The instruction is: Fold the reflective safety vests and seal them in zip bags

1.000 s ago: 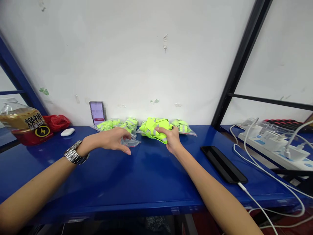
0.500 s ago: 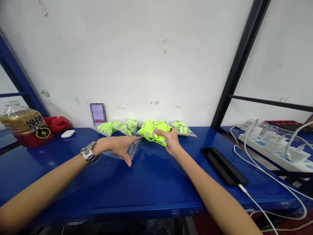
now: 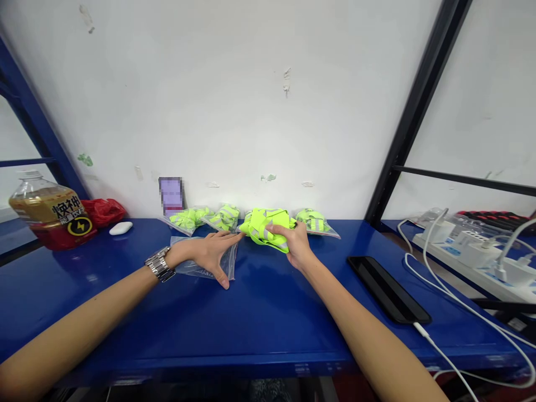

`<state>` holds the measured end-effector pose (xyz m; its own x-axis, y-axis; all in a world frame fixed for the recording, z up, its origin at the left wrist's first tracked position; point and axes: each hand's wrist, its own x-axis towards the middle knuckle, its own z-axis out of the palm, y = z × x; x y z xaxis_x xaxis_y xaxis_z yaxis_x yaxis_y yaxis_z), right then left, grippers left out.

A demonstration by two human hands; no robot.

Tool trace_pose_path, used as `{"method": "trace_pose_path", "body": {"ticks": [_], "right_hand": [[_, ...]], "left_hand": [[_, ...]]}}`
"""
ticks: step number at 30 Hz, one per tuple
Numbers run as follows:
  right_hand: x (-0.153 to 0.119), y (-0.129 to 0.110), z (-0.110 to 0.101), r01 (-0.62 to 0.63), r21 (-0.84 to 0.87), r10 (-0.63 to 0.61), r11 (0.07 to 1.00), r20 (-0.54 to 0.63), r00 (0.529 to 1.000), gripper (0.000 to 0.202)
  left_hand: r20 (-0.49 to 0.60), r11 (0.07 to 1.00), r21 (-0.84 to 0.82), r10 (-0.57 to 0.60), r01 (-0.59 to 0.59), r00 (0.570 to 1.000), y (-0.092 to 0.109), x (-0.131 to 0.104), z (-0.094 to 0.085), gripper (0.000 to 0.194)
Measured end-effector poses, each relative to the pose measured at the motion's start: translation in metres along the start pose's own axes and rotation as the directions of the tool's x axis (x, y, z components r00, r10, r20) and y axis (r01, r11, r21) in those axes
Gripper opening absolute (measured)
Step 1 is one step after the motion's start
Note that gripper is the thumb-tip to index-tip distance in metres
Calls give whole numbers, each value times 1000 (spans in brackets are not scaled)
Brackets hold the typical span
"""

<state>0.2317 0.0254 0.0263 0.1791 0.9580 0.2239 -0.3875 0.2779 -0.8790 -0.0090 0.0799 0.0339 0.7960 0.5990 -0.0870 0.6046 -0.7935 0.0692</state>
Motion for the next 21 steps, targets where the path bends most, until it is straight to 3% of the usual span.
{"method": "trace_pose_path", "body": {"ticks": [4, 8, 12, 14, 17, 21], "right_hand": [[0, 1, 1, -8, -17, 7, 1000, -20, 1000, 31], [0, 1, 0, 2, -2, -2, 1000, 10, 1000, 31], [-1, -2, 1, -1, 19, 1, 1000, 33, 999, 27], [-3, -3, 2, -22, 7, 22, 1000, 19, 1000, 26], [-5, -3, 4, -57, -20, 57, 998, 8, 998, 27], [-4, 2, 4, -64, -32, 65, 997, 21, 998, 30]], "left_hand": [[-88, 998, 70, 12, -5, 996, 12, -7, 2, 124], [-244, 997, 78, 14, 5, 970, 26, -17, 0, 107], [-368, 999, 47, -5, 23, 930, 25, -28, 2, 116], [-332, 1000, 27, 2, 7, 943, 21, -34, 0, 124], [-192, 999, -10, -39, 37, 981, 16, -40, -5, 135], [-31, 994, -66, -90, 88, 995, 15, -40, -3, 145]]}}
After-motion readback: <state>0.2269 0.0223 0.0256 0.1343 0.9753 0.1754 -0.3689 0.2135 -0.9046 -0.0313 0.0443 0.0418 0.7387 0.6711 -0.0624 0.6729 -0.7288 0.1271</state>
